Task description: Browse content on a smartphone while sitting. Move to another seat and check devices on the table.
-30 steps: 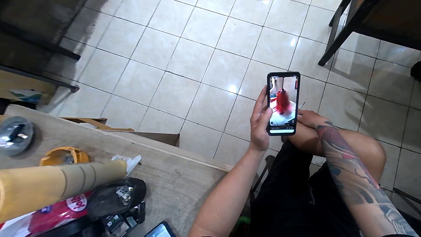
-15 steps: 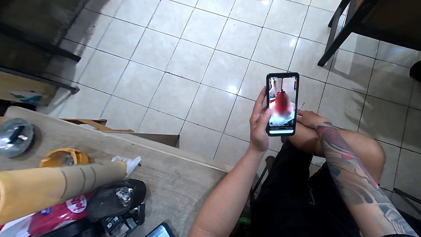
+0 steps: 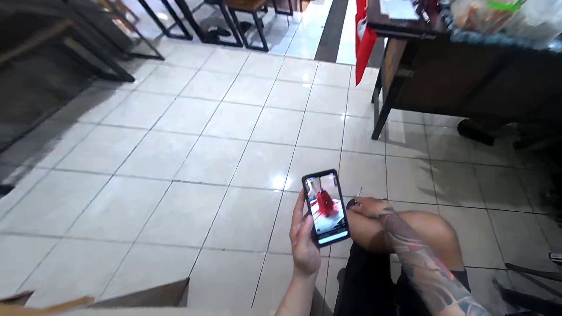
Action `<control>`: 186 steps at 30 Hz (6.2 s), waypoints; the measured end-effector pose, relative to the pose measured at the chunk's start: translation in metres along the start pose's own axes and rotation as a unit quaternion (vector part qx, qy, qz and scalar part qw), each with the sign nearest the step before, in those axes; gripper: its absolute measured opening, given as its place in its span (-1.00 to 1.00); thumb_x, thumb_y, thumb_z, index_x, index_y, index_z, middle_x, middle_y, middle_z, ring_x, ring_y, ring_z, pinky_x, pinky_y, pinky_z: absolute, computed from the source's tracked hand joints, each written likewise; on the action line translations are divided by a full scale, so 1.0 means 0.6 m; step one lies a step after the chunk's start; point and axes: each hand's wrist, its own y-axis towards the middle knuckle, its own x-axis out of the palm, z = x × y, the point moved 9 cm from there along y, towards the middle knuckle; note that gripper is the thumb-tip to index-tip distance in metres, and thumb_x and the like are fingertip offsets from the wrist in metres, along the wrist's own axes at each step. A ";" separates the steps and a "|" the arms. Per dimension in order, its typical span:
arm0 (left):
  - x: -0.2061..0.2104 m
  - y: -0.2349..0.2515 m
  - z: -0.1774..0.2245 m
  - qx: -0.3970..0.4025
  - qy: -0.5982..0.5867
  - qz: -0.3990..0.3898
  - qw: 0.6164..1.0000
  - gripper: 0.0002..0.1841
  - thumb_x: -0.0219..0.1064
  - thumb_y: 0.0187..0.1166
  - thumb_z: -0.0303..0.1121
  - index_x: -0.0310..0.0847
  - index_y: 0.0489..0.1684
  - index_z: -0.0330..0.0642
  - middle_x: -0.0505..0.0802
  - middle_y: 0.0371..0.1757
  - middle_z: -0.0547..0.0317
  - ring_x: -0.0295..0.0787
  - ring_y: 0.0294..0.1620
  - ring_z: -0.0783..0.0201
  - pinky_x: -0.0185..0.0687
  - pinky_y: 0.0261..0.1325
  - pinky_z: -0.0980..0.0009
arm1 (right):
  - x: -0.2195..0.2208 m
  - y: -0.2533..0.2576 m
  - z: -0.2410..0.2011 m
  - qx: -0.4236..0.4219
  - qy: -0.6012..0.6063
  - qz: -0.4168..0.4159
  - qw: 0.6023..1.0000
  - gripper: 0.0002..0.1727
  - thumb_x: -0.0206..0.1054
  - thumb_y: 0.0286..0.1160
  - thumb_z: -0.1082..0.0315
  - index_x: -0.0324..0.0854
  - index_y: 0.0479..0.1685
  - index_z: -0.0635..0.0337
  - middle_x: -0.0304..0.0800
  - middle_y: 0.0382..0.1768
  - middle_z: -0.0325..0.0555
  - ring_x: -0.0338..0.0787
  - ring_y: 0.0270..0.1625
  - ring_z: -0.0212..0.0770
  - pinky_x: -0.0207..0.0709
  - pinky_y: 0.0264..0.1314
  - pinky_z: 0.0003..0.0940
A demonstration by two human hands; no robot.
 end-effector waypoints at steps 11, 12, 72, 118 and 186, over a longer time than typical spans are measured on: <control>0.001 -0.001 0.003 -0.001 0.008 0.009 1.000 -0.24 0.10 0.72 -0.01 -0.03 0.87 -0.15 0.51 0.64 -0.14 0.67 0.43 0.00 0.72 0.35 0.08 | -0.009 -0.017 -0.013 -0.004 -0.005 0.015 1.000 -0.26 0.08 0.75 -0.15 0.20 0.86 -0.05 0.58 0.57 0.16 0.54 0.63 0.22 0.34 0.63 0.38; 0.000 -0.002 0.002 -0.003 0.009 0.011 1.000 -0.25 0.08 0.72 -0.03 -0.02 0.87 -0.14 0.52 0.63 -0.14 0.68 0.42 0.01 0.73 0.34 0.08 | -0.010 -0.019 -0.017 -0.004 -0.013 0.017 1.000 -0.29 0.07 0.76 -0.12 0.22 0.85 -0.08 0.59 0.57 0.14 0.55 0.62 0.21 0.36 0.60 0.39; -0.009 -0.003 -0.010 -0.014 0.020 0.001 1.000 -0.21 0.14 0.67 0.07 0.00 0.86 -0.06 0.54 0.62 -0.04 0.65 0.45 0.09 0.72 0.33 0.11 | -0.153 -0.078 0.019 0.011 -0.108 -0.007 0.994 -0.19 0.32 0.66 0.00 0.17 0.85 0.12 0.50 0.61 0.26 0.48 0.66 0.29 0.29 0.63 0.39; 0.003 -0.007 0.000 -0.004 0.016 0.004 1.000 -0.31 0.01 0.74 -0.09 -0.02 0.86 -0.11 0.51 0.63 -0.08 0.65 0.45 0.04 0.71 0.36 0.10 | -0.136 -0.084 0.043 0.023 -0.113 -0.028 0.993 -0.20 0.28 0.70 -0.02 0.17 0.86 0.10 0.49 0.62 0.25 0.45 0.68 0.29 0.25 0.66 0.37; 0.004 -0.015 -0.001 -0.043 0.037 0.013 0.998 -0.33 0.01 0.71 -0.28 0.01 0.89 0.21 0.67 0.48 -0.09 0.75 0.28 0.03 0.73 0.25 0.00 | -0.149 -0.079 0.050 0.020 -0.108 0.003 0.994 -0.22 0.28 0.70 -0.06 0.21 0.85 0.04 0.58 0.54 0.28 0.56 0.57 0.36 0.31 0.60 0.40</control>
